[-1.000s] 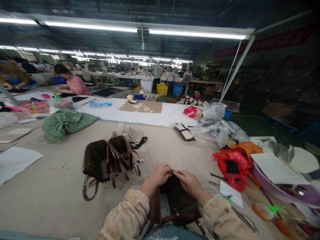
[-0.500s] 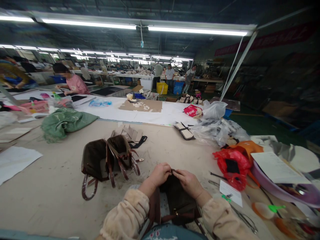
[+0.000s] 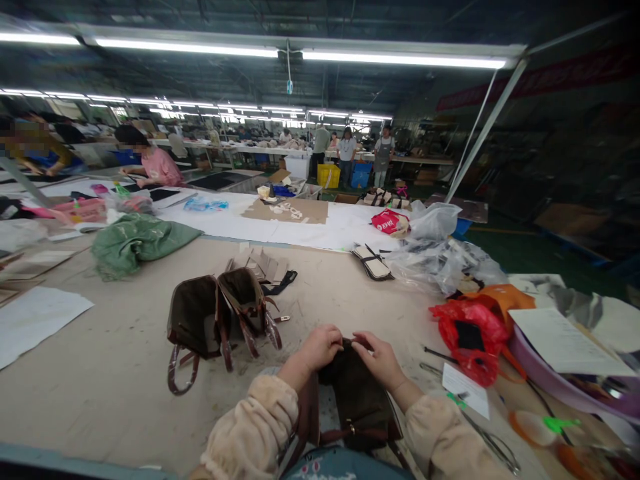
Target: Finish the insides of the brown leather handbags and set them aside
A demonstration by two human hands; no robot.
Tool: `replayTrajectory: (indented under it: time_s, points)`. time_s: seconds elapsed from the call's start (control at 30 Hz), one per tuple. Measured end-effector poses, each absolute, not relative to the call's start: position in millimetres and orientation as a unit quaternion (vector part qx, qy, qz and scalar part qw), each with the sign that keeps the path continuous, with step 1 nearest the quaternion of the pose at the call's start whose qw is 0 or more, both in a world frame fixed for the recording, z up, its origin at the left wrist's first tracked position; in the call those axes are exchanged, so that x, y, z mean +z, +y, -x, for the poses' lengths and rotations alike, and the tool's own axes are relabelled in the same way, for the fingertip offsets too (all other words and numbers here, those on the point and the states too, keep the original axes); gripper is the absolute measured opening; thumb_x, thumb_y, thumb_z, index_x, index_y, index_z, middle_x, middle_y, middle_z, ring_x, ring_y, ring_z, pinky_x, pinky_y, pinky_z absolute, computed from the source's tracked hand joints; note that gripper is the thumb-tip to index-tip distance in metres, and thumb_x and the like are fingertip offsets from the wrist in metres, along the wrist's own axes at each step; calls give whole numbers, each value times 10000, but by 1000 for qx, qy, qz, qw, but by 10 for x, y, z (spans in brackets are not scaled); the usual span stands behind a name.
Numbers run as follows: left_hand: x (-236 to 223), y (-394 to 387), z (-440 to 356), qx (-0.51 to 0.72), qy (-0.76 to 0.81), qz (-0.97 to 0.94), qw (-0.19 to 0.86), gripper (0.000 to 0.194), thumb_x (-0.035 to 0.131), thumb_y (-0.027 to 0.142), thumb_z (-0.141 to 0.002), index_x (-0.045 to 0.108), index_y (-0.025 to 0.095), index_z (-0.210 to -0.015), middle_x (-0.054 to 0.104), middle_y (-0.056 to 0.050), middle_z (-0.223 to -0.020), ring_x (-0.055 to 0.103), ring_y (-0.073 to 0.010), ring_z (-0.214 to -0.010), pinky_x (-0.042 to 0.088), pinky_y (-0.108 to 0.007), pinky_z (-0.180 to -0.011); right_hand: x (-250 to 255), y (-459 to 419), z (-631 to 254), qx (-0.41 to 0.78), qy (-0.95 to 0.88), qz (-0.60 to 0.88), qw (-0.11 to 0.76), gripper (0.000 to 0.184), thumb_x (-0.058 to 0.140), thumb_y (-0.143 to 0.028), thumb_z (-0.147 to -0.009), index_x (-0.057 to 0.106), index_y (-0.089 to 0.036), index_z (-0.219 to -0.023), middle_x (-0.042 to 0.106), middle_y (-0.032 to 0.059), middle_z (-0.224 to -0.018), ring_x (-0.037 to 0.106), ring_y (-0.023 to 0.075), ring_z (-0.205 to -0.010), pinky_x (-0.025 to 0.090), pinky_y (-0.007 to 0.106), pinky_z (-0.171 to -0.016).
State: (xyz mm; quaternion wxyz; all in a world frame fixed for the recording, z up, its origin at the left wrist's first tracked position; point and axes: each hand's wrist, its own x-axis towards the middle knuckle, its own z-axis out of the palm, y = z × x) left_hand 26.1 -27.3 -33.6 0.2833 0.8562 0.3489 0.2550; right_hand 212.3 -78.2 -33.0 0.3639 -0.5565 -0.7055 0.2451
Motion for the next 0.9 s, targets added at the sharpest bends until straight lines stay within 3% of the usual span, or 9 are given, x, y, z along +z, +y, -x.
replayTrajectory:
  time_s: [0.17,0.53,0.7,0.9]
  points:
    - [-326,-283,-256,260,347,-854,288,57,576,157,-719,628,178,-727,604,-18,-834,530,-131,-822,410,-232,-771,-309,-640,-2060,216,-734,568,303,222,461,-322,-819,647,-201,-836,680,35,-853,606,163,-791,476,285,-756]
    - [-339,-315,-309,248,366,-858,261,97,525,138,-732,612,177,-749,597,-21,-822,515,-140,-831,393,-237,-764,-76,-585,-2010,84,-831,538,115,187,413,-143,-807,593,-189,-834,624,35,-800,559,142,-773,407,228,-707]
    - [-349,-319,-324,226,409,-855,226,78,508,178,-755,586,179,-762,581,-16,-758,506,-143,-783,383,-241,-710,-100,-531,-1998,105,-826,536,139,182,449,-126,-755,606,-196,-816,636,32,-798,565,148,-775,410,234,-707]
    - [-358,-320,-316,223,438,-846,209,71,511,209,-764,577,186,-759,591,-17,-760,508,-143,-763,371,-240,-684,-202,-496,-2075,245,-779,525,240,204,492,-155,-704,656,-201,-817,673,22,-796,590,149,-739,449,255,-702]
